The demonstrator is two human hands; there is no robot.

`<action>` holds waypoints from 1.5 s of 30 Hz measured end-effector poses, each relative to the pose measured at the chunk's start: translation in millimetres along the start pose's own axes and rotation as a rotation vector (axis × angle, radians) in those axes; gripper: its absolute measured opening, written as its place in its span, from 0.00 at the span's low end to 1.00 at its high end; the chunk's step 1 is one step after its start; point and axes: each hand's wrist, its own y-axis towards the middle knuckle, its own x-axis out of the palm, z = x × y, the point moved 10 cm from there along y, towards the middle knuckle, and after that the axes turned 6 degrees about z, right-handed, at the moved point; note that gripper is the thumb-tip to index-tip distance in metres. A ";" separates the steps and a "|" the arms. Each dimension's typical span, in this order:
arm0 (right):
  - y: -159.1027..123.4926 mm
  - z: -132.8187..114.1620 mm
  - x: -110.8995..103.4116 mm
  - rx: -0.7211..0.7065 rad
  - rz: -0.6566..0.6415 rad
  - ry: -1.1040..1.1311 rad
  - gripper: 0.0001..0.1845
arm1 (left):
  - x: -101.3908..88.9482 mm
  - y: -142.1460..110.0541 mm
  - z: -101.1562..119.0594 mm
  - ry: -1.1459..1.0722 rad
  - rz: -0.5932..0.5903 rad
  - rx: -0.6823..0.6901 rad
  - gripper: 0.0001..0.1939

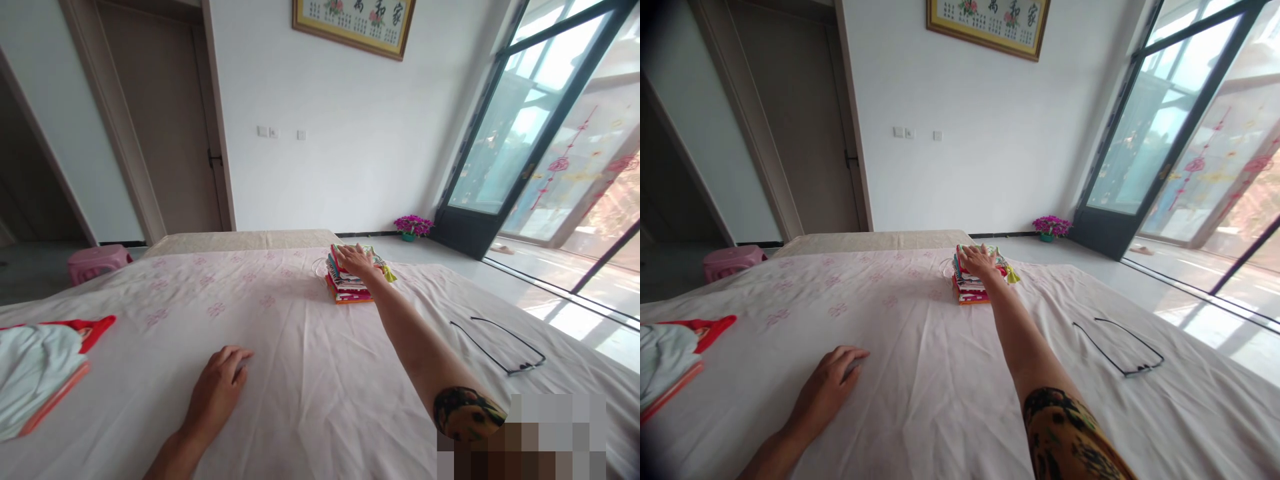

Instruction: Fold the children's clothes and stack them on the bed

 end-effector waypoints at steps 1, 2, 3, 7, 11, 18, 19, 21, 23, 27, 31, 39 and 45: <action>-1.2 1.1 -1.4 0.006 0.018 0.042 0.24 | -0.5 0.2 0.2 0.000 0.002 -0.002 0.17; -1.9 1.9 -4.0 0.013 0.036 0.089 0.23 | -1.3 0.3 0.7 -0.001 0.006 -0.002 0.17; -2.0 2.4 -7.0 0.024 0.049 0.127 0.22 | -2.3 0.3 1.1 -0.002 0.011 -0.003 0.17; -0.5 -5.0 -16.1 0.010 0.013 0.121 0.18 | -4.9 0.2 2.1 -0.014 0.023 -0.006 0.17; -15.3 -32.6 -32.4 -0.064 0.102 0.037 0.15 | -4.1 1.0 -0.8 -0.022 0.014 -0.017 0.17; -123.6 -116.8 30.2 -0.264 0.015 0.005 0.23 | -7.1 2.7 -2.1 -0.030 0.034 -0.022 0.14; -141.6 -122.0 50.9 -0.257 -0.079 -0.023 0.24 | -7.8 2.3 -1.2 -0.043 0.040 -0.016 0.14; -175.3 -126.8 85.9 -0.232 -0.236 -0.076 0.28 | -9.7 2.4 -0.5 -0.085 0.054 0.002 0.13; -204.5 -131.5 111.3 -0.257 -0.370 -0.108 0.30 | -14.5 4.8 -6.1 -0.130 0.078 0.000 0.14; -230.7 -137.0 120.2 -0.326 -0.374 -0.156 0.31 | -50.7 10.6 -46.3 -0.055 0.227 -0.131 0.17; -231.9 -135.7 115.9 -0.330 -0.322 -0.149 0.30 | -121.2 -5.2 -104.1 0.214 0.464 -0.399 0.18; -231.0 -134.8 110.5 -0.340 -0.288 -0.096 0.28 | -199.3 -73.8 -200.9 0.456 0.606 -0.898 0.23; -233.2 -134.8 103.0 -0.359 -0.265 -0.036 0.26 | -192.8 -82.3 -250.6 0.349 0.376 -1.066 0.26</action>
